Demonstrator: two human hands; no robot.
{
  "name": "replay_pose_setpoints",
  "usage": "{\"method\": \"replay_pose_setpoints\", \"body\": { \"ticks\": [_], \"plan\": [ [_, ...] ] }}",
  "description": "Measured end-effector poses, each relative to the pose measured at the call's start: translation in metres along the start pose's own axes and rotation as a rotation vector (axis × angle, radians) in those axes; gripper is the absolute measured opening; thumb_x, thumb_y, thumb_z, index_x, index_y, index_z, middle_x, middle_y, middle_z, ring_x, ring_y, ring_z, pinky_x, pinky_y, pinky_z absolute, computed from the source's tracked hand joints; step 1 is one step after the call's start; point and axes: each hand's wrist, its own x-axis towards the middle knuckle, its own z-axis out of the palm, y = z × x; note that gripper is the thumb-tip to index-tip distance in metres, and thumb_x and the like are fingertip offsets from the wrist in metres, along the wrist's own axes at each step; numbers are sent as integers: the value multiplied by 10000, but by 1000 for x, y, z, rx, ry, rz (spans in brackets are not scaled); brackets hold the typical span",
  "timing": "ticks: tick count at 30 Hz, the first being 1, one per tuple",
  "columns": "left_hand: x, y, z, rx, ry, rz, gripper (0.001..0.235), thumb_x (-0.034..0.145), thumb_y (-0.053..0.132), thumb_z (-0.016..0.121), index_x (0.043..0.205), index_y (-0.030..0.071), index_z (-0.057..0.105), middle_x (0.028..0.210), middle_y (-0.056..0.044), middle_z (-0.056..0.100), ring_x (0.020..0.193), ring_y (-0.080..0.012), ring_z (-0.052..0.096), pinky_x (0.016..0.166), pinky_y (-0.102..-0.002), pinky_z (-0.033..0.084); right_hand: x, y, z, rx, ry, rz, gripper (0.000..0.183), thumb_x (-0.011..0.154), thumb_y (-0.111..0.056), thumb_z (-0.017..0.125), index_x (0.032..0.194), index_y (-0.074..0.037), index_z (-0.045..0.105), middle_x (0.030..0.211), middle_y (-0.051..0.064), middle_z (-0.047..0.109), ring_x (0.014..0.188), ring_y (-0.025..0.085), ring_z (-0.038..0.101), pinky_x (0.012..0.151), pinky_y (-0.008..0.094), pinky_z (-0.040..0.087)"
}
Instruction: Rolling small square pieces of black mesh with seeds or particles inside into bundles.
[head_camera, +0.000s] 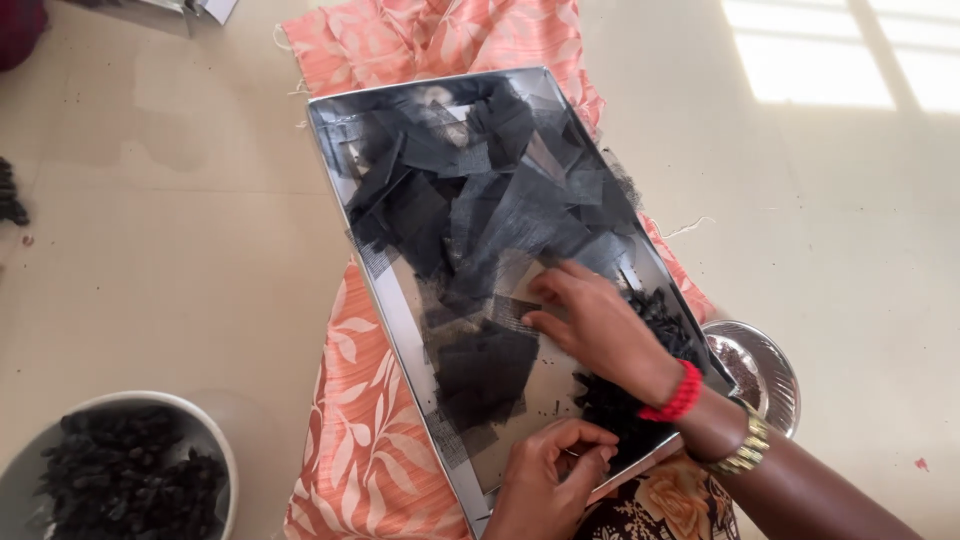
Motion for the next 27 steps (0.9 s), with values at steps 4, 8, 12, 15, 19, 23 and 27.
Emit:
{"method": "replay_pose_setpoints", "body": {
  "ticks": [4,8,12,15,19,23,27],
  "plan": [
    [-1,-2,4,-15,14,53,190,969,86,638,1079,-45,721,947,-78,755,836,-70,703,686,-229,537,0,13,12,-52,-43,94,233,853,-168,774,943,26,683,944,145,675,879,315,712,757,409,550],
    [2,-2,6,-166,4,-74,196,970,71,612,1091,-57,697,897,-70,716,794,-82,701,701,-244,595,-5,10,4,14,-34,18,148,861,-112,741,902,19,686,925,148,654,855,330,688,745,418,546],
    [1,-7,5,-111,21,3,205,977,69,618,1101,-68,706,932,-69,727,832,-64,679,732,-224,565,-6,-2,-2,134,20,38,179,878,-118,721,947,29,648,945,150,640,834,298,709,728,396,559],
    [3,-1,4,-81,20,-54,216,972,76,609,1117,-50,708,962,-75,742,835,-81,683,750,-230,568,-4,-4,0,89,20,45,281,826,-134,774,1008,33,639,946,161,652,842,325,689,724,421,539],
    [4,-2,2,-81,6,-59,223,972,88,614,1132,-32,714,982,-57,751,870,-75,678,774,-229,573,-5,12,14,72,-20,76,160,857,-109,718,955,4,660,964,146,659,857,307,707,747,407,562],
    [7,-10,3,-151,76,-5,232,963,80,621,1150,-34,701,1002,-76,751,860,-103,681,747,-255,580,-11,12,5,-16,39,-55,108,863,-84,705,911,7,673,954,162,658,894,346,665,770,434,535],
    [7,-1,3,-332,231,-12,269,957,115,640,1184,-25,667,1031,-104,734,834,-137,678,702,-300,572,-32,-3,-28,73,101,53,143,882,-121,718,924,8,671,885,97,661,770,213,664,691,354,544]
  ]
}}
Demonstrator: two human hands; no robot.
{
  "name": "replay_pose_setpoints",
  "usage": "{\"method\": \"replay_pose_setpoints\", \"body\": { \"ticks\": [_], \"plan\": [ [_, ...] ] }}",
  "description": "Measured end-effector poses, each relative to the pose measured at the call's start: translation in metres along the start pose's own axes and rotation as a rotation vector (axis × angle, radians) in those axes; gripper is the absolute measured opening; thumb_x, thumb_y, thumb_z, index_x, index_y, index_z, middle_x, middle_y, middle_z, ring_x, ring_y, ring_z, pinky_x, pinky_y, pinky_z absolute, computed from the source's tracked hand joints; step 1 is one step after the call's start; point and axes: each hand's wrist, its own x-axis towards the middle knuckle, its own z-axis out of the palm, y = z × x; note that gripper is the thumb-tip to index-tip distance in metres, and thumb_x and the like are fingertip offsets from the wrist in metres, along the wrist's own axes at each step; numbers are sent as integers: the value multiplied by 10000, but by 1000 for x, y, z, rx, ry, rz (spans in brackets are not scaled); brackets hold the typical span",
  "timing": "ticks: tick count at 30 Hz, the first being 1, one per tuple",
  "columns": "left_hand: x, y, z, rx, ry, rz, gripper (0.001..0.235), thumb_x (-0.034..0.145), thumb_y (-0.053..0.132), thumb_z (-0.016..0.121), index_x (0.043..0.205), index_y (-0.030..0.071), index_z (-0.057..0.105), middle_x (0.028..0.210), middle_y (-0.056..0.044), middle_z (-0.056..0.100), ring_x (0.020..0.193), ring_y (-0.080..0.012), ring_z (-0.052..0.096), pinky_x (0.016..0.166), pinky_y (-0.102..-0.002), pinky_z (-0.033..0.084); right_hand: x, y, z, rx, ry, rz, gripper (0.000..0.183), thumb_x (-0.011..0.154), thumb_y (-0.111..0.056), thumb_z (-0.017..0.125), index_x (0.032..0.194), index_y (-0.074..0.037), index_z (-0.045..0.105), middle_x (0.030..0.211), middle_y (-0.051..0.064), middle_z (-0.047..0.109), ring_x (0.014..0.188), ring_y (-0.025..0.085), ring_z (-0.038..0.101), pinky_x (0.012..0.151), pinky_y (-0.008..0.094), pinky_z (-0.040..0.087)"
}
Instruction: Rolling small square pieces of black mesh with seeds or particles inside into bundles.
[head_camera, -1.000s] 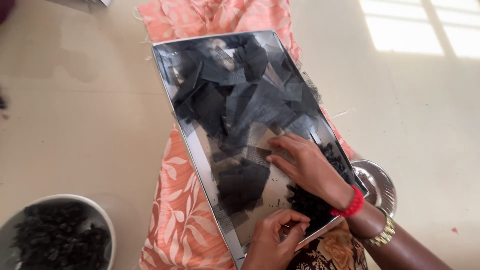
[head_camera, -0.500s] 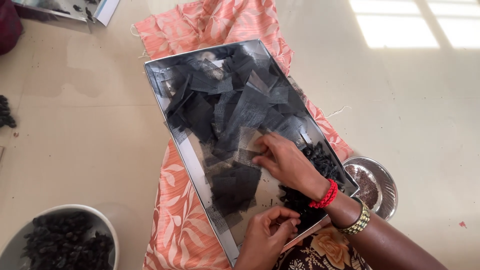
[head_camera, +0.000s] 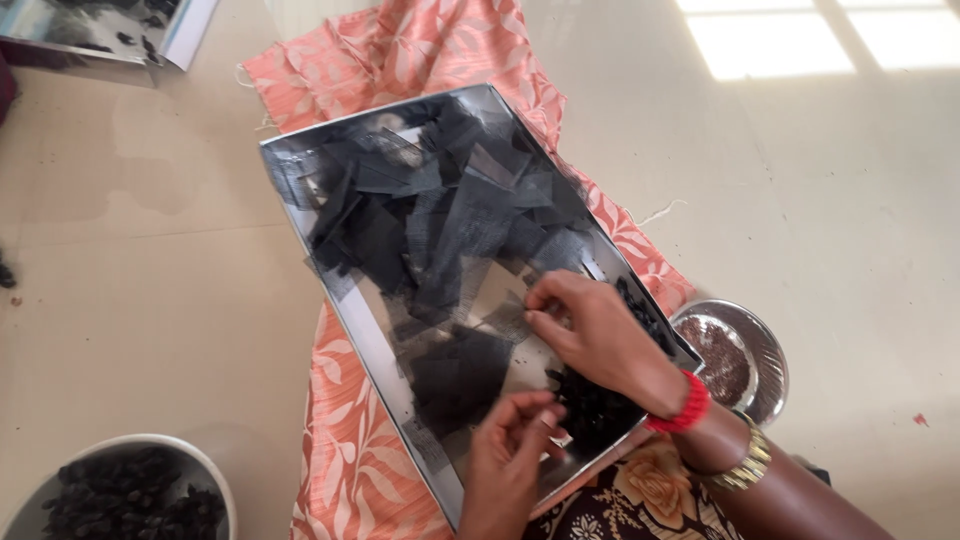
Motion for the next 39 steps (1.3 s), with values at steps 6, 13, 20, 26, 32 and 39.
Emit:
{"method": "replay_pose_setpoints", "body": {
  "ticks": [6,13,20,26,32,39],
  "plan": [
    [-18,45,23,-286,140,137,399,822,72,668,1215,121,631,1053,-36,736,929,-93,698,814,-288,583,-64,-11,-13,583,-83,437,115,902,-101,721,959,-2,717,775,16,674,678,77,550,572,256,438],
    [-3,-3,-3,-38,102,98,108,914,39,728,930,-67,720,870,-124,756,803,-176,702,765,-319,580,-109,-5,-13,335,94,229,123,894,-81,743,967,-19,666,834,-2,683,766,76,684,665,209,549],
    [0,-8,1,-106,67,97,84,889,-55,679,927,-97,617,1035,-216,775,919,-272,777,855,-416,652,-143,117,-69,72,506,636,135,967,-62,692,1089,-43,746,864,61,750,780,142,688,668,259,548],
    [-1,9,15,12,118,-32,266,866,-45,622,1130,-49,648,1063,-214,766,926,-297,782,808,-400,646,-208,270,-4,-166,137,626,226,865,-186,685,1034,-58,766,932,160,768,816,272,750,775,389,579],
    [0,3,10,-11,23,-56,329,968,51,556,1241,-106,649,1154,-208,766,1005,-302,766,878,-383,622,-200,251,24,-115,157,598,235,853,-184,697,1014,-16,726,942,217,742,884,377,721,774,434,558],
    [-5,12,14,-83,-44,-86,346,994,77,514,1296,-76,588,1223,-197,729,1120,-262,731,978,-372,591,-200,260,26,-182,154,681,223,828,-109,702,1031,-71,787,838,213,738,733,345,743,707,398,577]
  ]
}}
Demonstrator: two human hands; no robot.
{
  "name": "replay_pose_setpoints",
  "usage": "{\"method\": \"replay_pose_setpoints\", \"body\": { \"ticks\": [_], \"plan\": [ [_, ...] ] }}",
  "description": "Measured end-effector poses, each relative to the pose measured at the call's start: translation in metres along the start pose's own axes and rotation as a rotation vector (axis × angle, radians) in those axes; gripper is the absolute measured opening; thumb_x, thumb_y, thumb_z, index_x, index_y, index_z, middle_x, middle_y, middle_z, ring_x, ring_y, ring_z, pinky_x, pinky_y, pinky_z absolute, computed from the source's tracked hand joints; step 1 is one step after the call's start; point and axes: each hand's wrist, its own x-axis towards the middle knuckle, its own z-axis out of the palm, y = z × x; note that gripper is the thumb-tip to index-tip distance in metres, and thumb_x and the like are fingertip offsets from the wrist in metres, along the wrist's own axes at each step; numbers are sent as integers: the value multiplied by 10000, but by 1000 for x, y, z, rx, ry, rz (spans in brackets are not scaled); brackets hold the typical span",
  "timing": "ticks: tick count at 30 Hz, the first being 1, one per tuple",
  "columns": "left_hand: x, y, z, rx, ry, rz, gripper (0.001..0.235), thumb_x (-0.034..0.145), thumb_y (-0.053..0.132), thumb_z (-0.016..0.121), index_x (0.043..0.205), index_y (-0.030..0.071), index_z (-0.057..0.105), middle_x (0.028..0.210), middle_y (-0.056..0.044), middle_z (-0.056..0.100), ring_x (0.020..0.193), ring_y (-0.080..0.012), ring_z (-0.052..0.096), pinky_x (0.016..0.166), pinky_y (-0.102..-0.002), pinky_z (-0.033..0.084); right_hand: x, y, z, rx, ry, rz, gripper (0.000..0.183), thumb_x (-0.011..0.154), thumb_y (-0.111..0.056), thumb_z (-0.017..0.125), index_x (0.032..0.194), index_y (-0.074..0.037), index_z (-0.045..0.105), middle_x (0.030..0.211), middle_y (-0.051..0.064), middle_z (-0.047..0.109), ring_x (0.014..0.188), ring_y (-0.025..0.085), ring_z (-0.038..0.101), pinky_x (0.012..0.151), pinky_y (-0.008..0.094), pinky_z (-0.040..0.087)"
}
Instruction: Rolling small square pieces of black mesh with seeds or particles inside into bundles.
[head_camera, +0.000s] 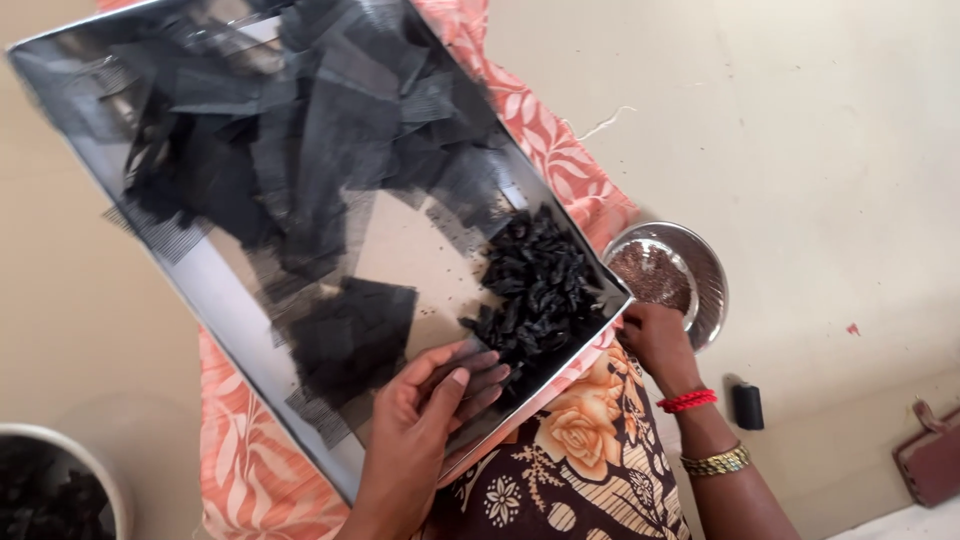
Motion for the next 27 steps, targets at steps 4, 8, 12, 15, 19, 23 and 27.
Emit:
{"method": "replay_pose_setpoints", "body": {
  "ticks": [4,8,12,15,19,23,27],
  "plan": [
    [-1,3,0,-5,-18,-51,344,1002,71,484,1303,-67,574,1259,-176,718,1154,-230,714,999,-351,576,1,-1,-15,6,-58,109,179,843,-85,721,1007,-54,788,766,166,758,649,246,757,653,350,584],
    [5,-12,-13,-15,-93,55,353,1003,17,464,1327,-75,569,1239,-170,696,1159,-232,708,1017,-333,570,4,21,-16,67,-39,100,194,849,-21,692,1003,-39,808,735,115,779,643,161,740,635,299,577],
    [3,-7,-9,20,-60,30,350,988,-3,495,1316,-67,596,1168,-158,702,1096,-231,737,967,-326,587,-6,-21,-43,258,-102,230,172,879,-48,703,1010,5,801,809,105,799,711,149,758,663,268,588],
    [1,-4,-8,-18,-42,67,353,962,-37,530,1311,-37,586,1127,-148,703,1056,-233,744,943,-323,594,-5,5,-53,622,-167,233,209,883,-41,717,1055,60,779,911,127,794,793,171,746,742,263,596],
    [3,-14,-14,41,-19,201,309,964,-73,565,1273,-59,552,1109,-165,732,1025,-231,735,900,-315,579,-9,-37,-99,767,-129,260,206,927,-31,681,1092,83,730,981,148,764,864,208,728,817,302,597],
    [-2,-7,-10,82,-92,180,303,959,-64,539,1243,-52,645,1139,-126,747,1033,-192,754,897,-287,599,-36,-123,-142,917,-151,78,171,957,41,646,1105,49,733,1014,166,767,897,230,728,833,335,601],
    [0,-7,-9,93,-86,110,310,953,-29,545,1231,-54,679,1136,-109,764,1036,-143,753,906,-256,602,-58,-203,-130,767,-418,-119,198,914,55,661,1055,2,790,935,161,821,811,234,782,750,378,671]
  ]
}}
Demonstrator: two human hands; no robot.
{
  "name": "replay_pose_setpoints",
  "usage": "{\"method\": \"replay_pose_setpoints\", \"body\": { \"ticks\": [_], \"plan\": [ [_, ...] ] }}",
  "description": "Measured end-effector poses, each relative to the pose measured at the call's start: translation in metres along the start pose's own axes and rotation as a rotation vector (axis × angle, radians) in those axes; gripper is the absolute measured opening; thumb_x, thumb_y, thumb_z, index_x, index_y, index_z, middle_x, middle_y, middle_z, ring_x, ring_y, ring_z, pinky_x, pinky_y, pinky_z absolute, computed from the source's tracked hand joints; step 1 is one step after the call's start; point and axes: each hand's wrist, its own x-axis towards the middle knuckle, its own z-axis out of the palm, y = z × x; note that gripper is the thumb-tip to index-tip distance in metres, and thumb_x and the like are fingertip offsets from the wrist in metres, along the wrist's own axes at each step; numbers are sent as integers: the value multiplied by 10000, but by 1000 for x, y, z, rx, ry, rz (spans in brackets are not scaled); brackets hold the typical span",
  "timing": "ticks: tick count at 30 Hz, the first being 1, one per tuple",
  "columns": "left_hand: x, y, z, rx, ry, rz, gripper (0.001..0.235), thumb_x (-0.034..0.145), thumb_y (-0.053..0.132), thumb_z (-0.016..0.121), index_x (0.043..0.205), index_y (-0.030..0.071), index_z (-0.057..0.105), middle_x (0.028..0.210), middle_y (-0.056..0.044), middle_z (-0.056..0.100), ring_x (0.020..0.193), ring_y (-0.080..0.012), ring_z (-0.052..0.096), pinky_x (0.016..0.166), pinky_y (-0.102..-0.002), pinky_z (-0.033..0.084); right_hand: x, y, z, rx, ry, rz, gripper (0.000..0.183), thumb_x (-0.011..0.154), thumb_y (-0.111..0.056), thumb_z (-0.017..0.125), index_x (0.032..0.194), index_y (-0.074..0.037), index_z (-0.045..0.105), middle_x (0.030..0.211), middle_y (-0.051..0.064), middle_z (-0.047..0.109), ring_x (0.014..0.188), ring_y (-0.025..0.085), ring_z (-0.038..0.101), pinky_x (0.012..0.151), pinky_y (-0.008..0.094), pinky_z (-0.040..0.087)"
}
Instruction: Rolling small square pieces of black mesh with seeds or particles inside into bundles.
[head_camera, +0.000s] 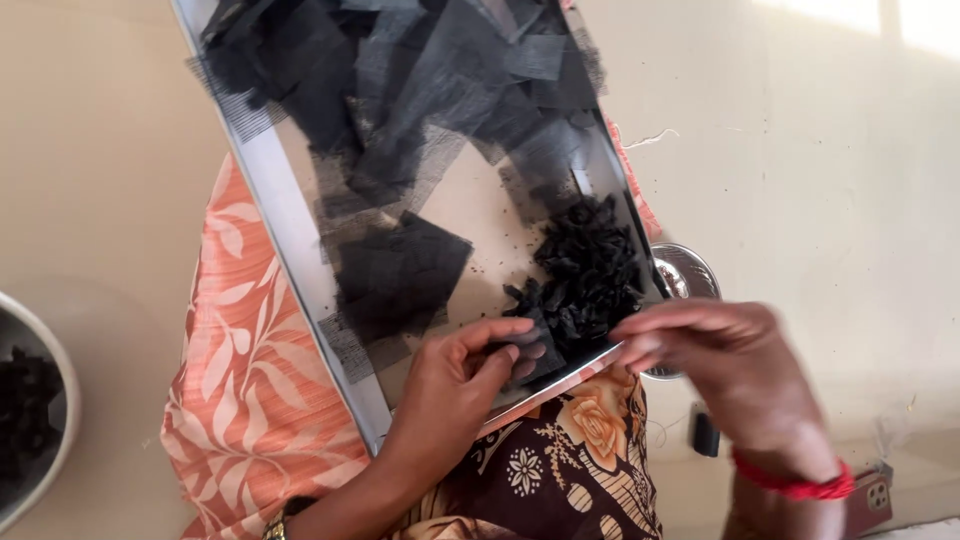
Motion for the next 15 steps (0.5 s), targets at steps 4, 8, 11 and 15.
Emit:
{"method": "replay_pose_setpoints", "body": {
  "ticks": [4,8,11,15],
  "plan": [
    [-1,-5,-4,59,-18,67,320,941,-36,579,1241,-97,670,1133,-103,766,1019,-116,718,904,-243,570,16,-17,62,-153,51,189,195,883,33,679,1023,1,811,896,115,825,824,169,789,731,328,664],
    [-3,2,-6,62,-44,56,334,945,-5,570,1259,-62,666,1087,-88,770,986,-94,719,877,-232,575,23,-18,81,-398,-28,156,180,887,-18,702,1031,2,808,896,74,833,854,114,781,770,255,632],
    [-6,5,-8,123,-46,83,339,941,8,565,1256,-48,677,1061,-81,776,963,-90,721,847,-230,572,20,-22,91,-503,-31,165,182,884,-47,710,1035,-3,802,899,56,838,860,98,779,768,247,626],
    [-6,8,-9,214,-33,117,353,922,22,565,1248,-24,692,1039,-54,787,930,-70,721,809,-223,570,16,-21,93,-445,-43,195,204,916,-23,644,1060,5,786,900,77,834,876,115,792,787,254,635]
  ]
}}
